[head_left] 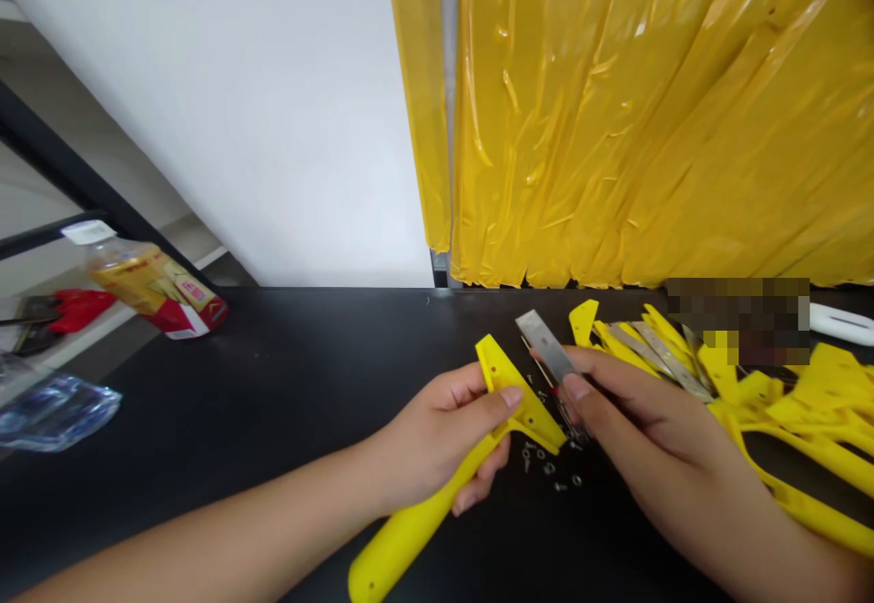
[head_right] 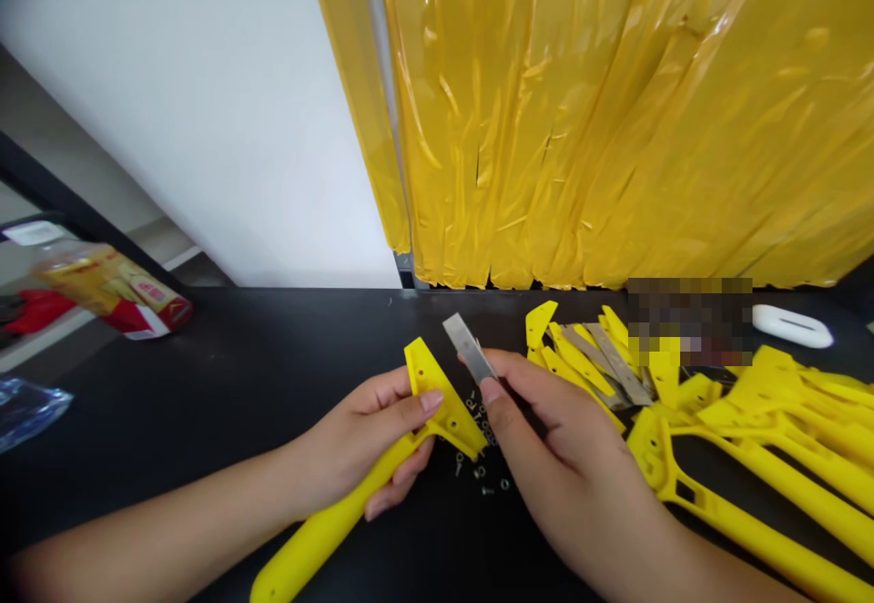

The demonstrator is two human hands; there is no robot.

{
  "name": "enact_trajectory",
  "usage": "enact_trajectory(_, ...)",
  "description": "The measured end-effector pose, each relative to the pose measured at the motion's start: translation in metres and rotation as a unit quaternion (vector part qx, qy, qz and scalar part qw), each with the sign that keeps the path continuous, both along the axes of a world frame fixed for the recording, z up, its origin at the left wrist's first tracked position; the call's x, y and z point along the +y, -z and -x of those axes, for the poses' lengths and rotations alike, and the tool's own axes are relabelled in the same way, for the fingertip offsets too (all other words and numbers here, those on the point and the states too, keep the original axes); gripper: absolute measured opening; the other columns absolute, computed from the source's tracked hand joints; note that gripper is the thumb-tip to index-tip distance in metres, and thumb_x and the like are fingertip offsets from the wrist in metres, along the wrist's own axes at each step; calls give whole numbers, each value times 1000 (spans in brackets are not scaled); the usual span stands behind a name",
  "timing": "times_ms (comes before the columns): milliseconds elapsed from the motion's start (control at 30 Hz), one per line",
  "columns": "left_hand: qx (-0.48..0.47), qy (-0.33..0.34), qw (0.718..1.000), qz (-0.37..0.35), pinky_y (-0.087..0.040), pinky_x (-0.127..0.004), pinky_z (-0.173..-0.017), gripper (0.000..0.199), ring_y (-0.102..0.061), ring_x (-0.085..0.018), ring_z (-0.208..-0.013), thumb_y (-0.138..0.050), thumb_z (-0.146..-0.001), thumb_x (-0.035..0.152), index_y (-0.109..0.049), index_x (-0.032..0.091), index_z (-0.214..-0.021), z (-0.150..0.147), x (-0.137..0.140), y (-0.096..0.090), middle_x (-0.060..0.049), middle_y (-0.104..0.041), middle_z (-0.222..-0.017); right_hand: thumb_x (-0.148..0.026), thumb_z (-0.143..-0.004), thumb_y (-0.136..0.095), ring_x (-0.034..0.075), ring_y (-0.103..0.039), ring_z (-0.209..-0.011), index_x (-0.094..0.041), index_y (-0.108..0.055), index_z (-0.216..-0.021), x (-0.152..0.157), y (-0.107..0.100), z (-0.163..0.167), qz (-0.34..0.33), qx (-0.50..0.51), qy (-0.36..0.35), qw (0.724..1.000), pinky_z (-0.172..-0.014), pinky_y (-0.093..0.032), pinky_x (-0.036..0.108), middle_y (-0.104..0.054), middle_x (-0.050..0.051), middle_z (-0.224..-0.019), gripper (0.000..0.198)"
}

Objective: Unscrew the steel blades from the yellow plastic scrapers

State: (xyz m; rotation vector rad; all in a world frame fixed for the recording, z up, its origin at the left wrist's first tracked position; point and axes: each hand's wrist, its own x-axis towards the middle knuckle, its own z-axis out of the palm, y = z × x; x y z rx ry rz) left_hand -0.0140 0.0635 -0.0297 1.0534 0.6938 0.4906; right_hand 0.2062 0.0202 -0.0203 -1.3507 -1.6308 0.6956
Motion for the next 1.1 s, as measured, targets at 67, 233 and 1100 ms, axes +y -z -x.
enact_trajectory(67, 3, -3, 1000, -2, -38, -14, -33, 30, -48, -9, -34, -61, -108, 53, -56, 24, -110, 0, 0, 0, 8, -58, -55, -44, -103, -64, 18, -73, -77, -32, -71, -127, -1, 1, 2, 12, 21, 8, 1000, -67, -60, 26, -75, -1, -86, 29)
enact_trajectory(233, 15, 4, 1000, -2, -39, -14, -33, 30, -48, -9, -35, -61, -107, 53, -58, 23, -107, -1, 0, -3, 7, -58, -55, -42, -98, -68, 19, -74, -77, -28, -68, -105, -1, 2, 2, 15, 54, 19, 998, -67, -59, 27, -73, 0, -83, 15)
enact_trajectory(1100, 45, 58, 997, 5, -46, -15, -42, 36, -55, -6, -46, -63, -106, 57, -58, 22, -112, -2, -11, -23, 0, -67, -82, -41, -103, -62, 17, -66, -72, -29, -75, -94, -2, -7, 6, 61, 4, -75, 995, -62, -52, 28, -72, -1, -77, 20)
